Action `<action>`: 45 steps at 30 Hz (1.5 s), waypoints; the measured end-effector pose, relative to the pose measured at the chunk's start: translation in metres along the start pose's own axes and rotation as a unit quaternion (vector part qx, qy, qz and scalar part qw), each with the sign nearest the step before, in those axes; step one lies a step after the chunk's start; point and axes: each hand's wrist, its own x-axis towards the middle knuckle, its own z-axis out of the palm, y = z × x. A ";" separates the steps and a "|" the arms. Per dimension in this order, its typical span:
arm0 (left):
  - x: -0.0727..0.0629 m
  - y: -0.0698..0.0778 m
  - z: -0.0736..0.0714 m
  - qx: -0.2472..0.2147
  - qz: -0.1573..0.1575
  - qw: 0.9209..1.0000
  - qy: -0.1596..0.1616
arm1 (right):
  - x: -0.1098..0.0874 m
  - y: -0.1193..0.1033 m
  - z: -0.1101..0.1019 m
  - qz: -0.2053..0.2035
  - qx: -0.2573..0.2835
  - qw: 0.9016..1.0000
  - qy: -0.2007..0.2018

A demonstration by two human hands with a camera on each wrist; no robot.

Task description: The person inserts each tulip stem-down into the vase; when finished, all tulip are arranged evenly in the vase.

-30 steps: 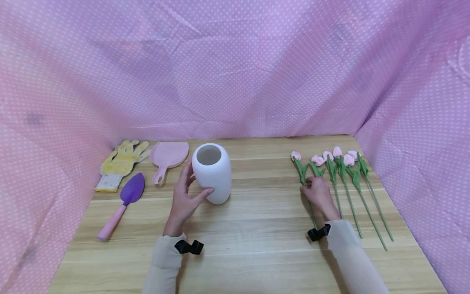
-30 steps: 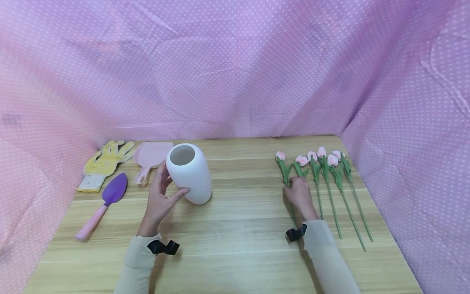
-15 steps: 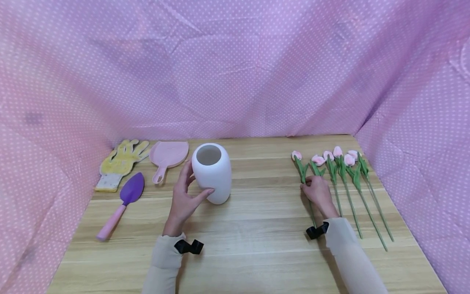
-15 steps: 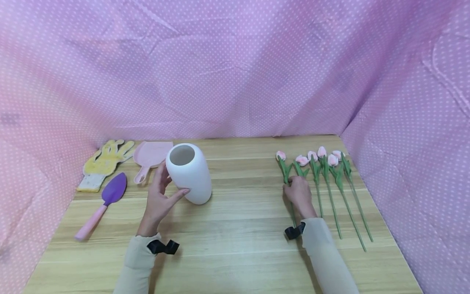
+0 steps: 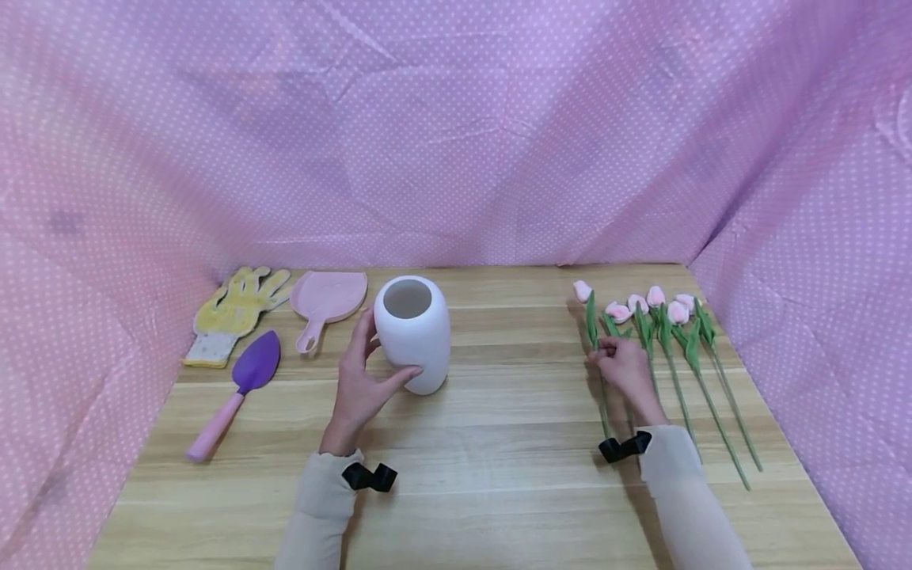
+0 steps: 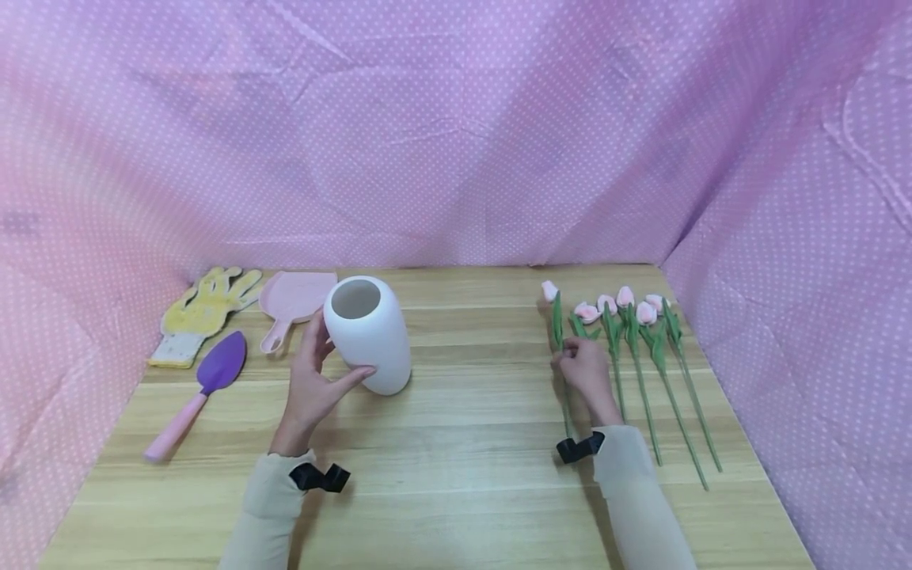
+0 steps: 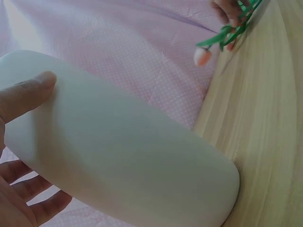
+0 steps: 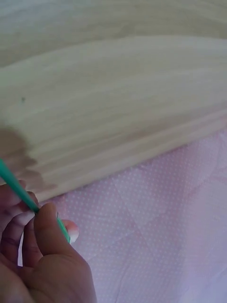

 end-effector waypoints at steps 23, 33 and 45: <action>0.000 0.001 0.005 0.007 0.028 1.000 0.012 | -0.013 -0.026 -0.021 0.018 0.248 0.969 -0.016; -0.002 -0.001 0.007 0.025 0.030 0.999 0.024 | -0.017 -0.037 -0.029 -0.010 0.352 0.936 0.011; -0.001 0.003 0.010 0.038 0.023 0.999 0.021 | -0.025 -0.060 -0.039 -0.036 0.474 0.878 0.052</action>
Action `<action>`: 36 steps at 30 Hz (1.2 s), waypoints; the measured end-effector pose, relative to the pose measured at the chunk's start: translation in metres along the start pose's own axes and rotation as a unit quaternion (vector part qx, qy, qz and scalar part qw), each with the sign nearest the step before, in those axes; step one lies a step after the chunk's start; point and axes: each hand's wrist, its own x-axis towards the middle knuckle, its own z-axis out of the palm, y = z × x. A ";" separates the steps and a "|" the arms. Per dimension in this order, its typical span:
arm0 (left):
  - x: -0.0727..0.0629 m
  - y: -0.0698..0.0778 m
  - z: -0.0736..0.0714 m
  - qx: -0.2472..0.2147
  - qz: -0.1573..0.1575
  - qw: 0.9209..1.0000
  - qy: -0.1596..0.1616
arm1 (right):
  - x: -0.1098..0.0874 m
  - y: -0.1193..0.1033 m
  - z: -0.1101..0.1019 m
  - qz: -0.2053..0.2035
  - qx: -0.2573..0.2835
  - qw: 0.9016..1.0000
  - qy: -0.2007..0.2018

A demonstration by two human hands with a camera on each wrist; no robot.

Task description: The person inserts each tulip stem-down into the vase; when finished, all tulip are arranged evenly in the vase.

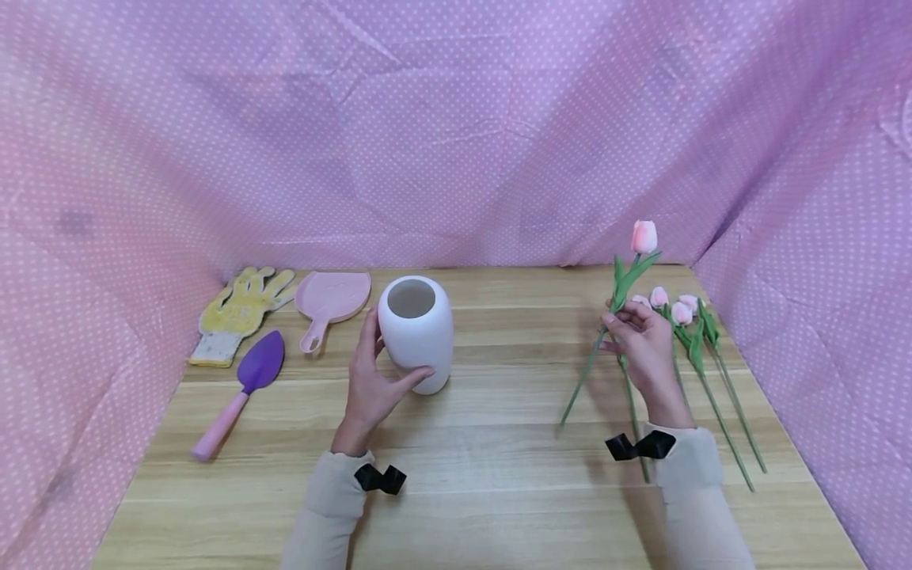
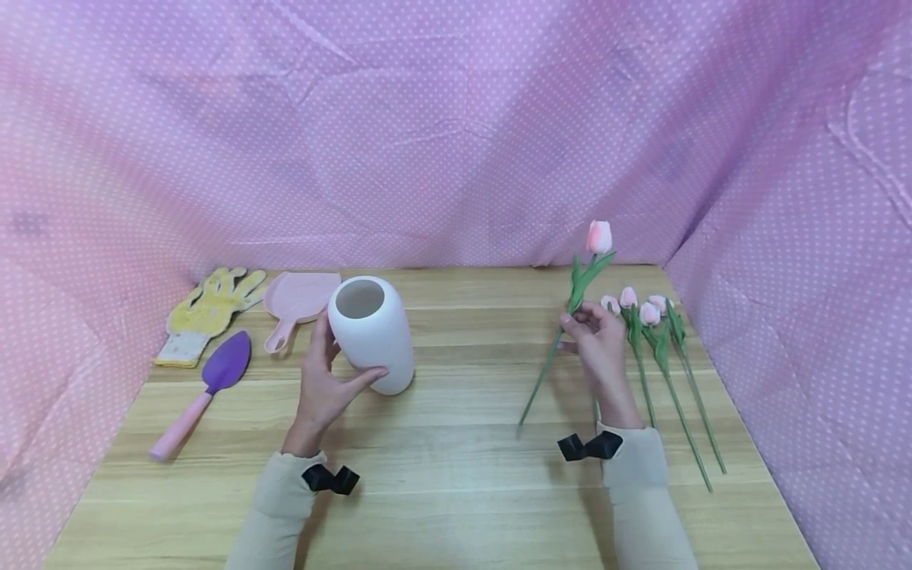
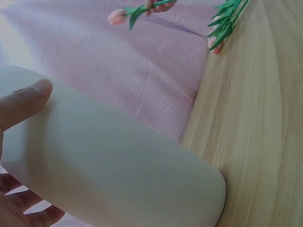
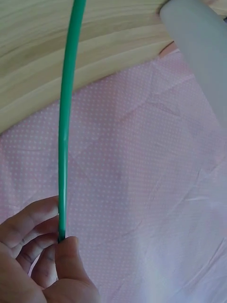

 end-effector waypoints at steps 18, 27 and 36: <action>-0.002 -0.002 0.007 0.003 0.004 1.000 0.013 | 0.001 -0.039 0.014 -0.087 0.137 0.986 0.038; -0.002 -0.001 0.006 0.010 -0.002 1.000 0.009 | 0.003 -0.045 0.017 -0.097 0.237 0.965 0.054; -0.003 -0.003 0.006 0.013 0.003 1.000 0.009 | 0.004 -0.046 0.018 -0.127 0.312 0.941 0.045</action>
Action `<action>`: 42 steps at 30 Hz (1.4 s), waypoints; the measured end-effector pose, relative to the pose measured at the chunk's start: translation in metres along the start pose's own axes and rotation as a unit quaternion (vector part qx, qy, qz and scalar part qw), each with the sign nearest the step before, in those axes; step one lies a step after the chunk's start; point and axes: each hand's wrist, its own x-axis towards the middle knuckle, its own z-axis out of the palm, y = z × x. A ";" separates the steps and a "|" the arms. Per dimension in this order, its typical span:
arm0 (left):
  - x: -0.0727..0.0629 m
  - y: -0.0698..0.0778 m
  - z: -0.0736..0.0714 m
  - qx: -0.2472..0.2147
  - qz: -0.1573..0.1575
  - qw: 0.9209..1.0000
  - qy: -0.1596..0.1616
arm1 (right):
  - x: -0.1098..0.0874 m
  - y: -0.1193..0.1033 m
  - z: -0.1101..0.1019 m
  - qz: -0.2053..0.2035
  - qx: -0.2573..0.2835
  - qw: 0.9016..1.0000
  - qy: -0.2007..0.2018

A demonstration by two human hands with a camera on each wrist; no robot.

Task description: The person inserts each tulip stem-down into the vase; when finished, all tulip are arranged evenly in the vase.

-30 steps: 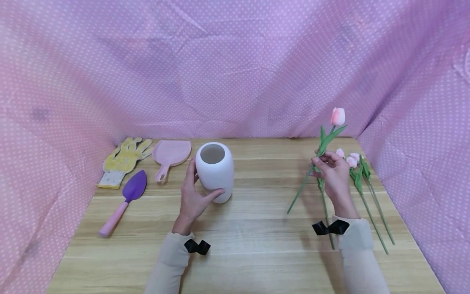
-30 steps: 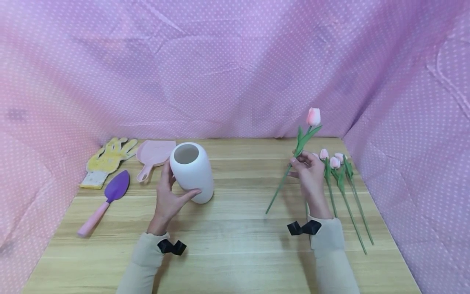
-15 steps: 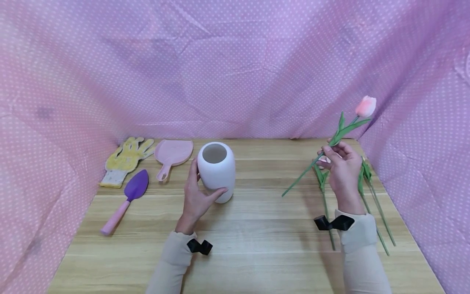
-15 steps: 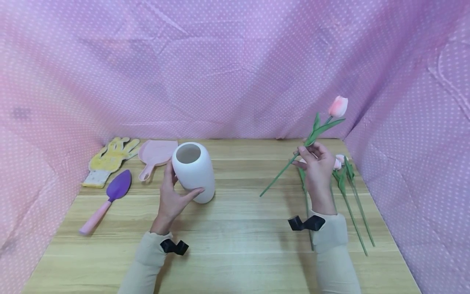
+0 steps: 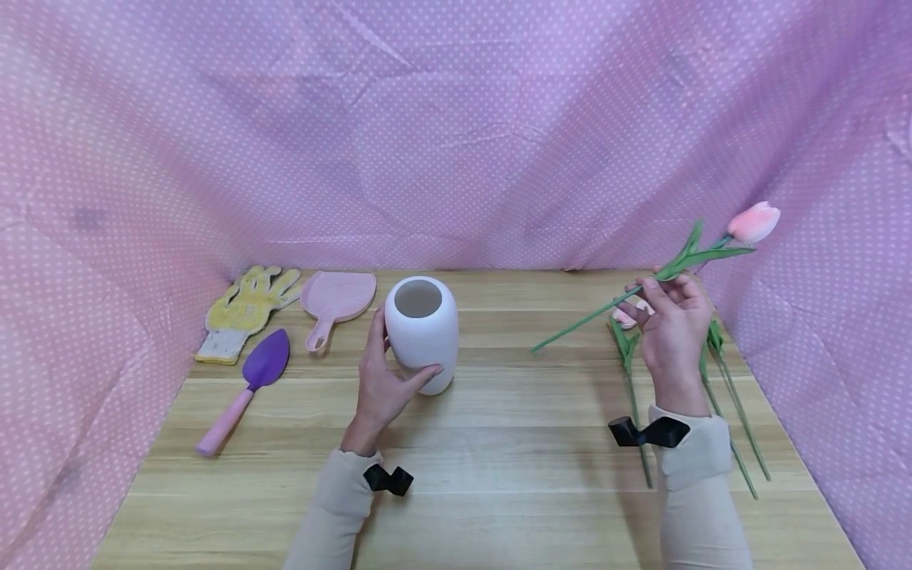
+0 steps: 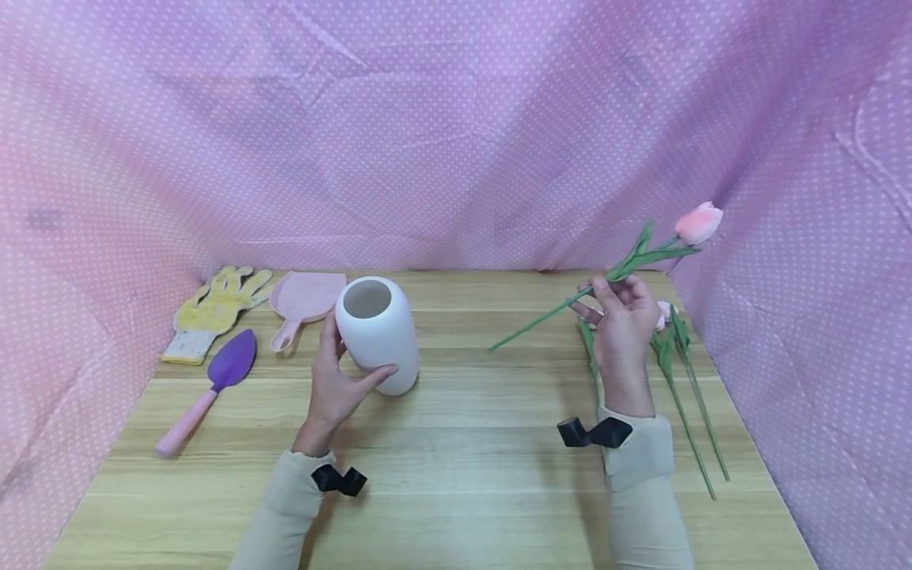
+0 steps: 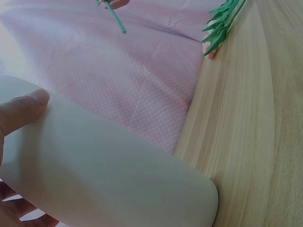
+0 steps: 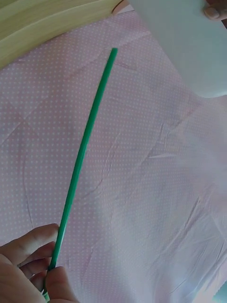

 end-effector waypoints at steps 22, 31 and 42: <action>0.000 0.000 0.000 0.008 0.005 1.000 -0.003 | -0.005 0.003 0.014 -0.013 0.159 0.987 0.014; 0.000 0.000 0.001 0.010 0.012 1.000 0.000 | -0.008 0.003 0.030 -0.007 0.182 0.983 0.036; 0.000 -0.001 0.001 0.013 0.009 1.000 0.000 | -0.015 0.010 0.055 -0.002 0.178 0.984 0.007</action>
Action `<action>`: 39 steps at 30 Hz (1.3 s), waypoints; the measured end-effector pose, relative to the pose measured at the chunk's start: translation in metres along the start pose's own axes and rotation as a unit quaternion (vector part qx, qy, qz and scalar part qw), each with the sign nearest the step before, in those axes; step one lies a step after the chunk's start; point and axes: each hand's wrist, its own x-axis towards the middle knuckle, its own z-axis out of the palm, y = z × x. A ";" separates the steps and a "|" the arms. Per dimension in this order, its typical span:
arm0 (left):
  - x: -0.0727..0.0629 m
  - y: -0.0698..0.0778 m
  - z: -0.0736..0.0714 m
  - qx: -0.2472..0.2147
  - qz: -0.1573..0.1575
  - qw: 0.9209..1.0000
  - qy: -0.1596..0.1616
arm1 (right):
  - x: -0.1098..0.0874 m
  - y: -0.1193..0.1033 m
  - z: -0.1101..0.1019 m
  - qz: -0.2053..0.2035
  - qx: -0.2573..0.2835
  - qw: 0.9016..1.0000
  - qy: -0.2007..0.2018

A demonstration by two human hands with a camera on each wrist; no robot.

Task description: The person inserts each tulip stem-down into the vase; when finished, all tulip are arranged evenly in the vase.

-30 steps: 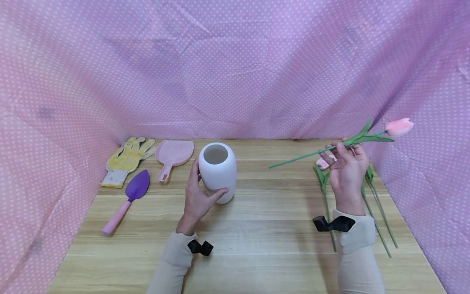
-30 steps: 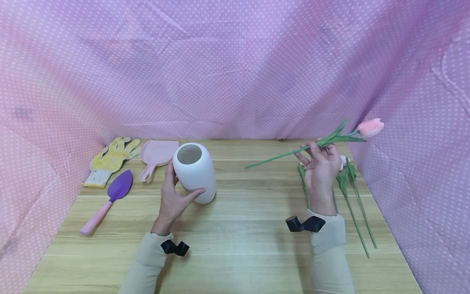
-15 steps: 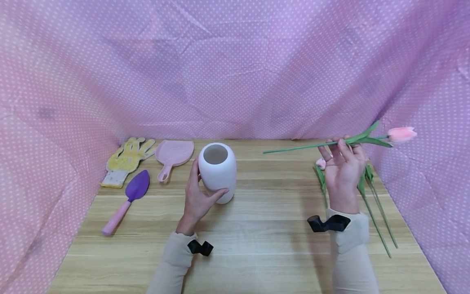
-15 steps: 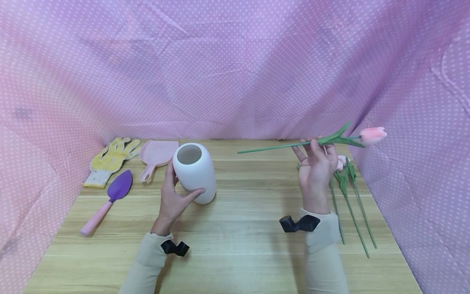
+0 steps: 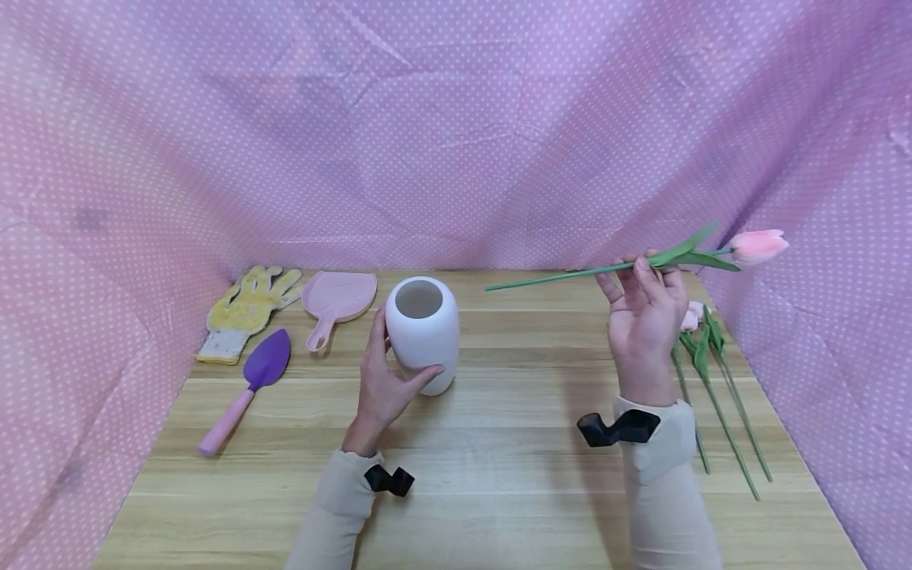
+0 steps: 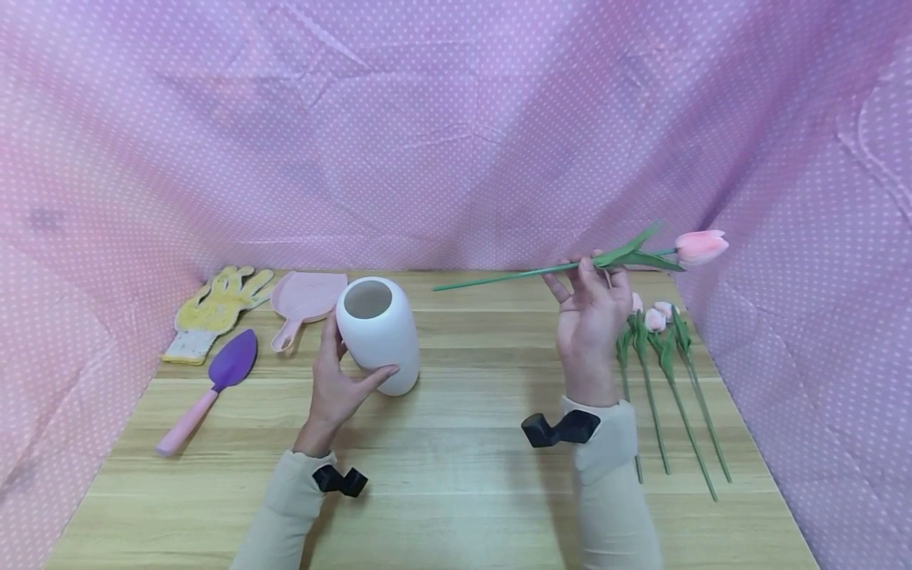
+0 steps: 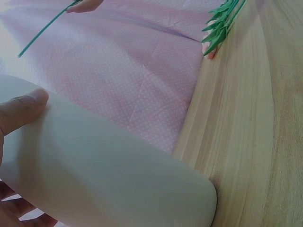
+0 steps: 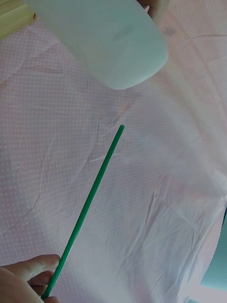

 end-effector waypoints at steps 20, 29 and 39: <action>0.000 0.003 0.000 -0.007 -0.025 1.000 -0.001 | -0.016 0.041 0.024 0.007 -0.053 0.997 -0.053; -0.001 0.003 0.000 -0.008 -0.025 1.000 -0.001 | -0.024 0.058 0.033 0.011 -0.085 0.994 -0.063; -0.001 0.004 0.000 -0.006 -0.024 1.000 -0.001 | -0.033 0.073 0.040 0.009 -0.129 0.988 -0.089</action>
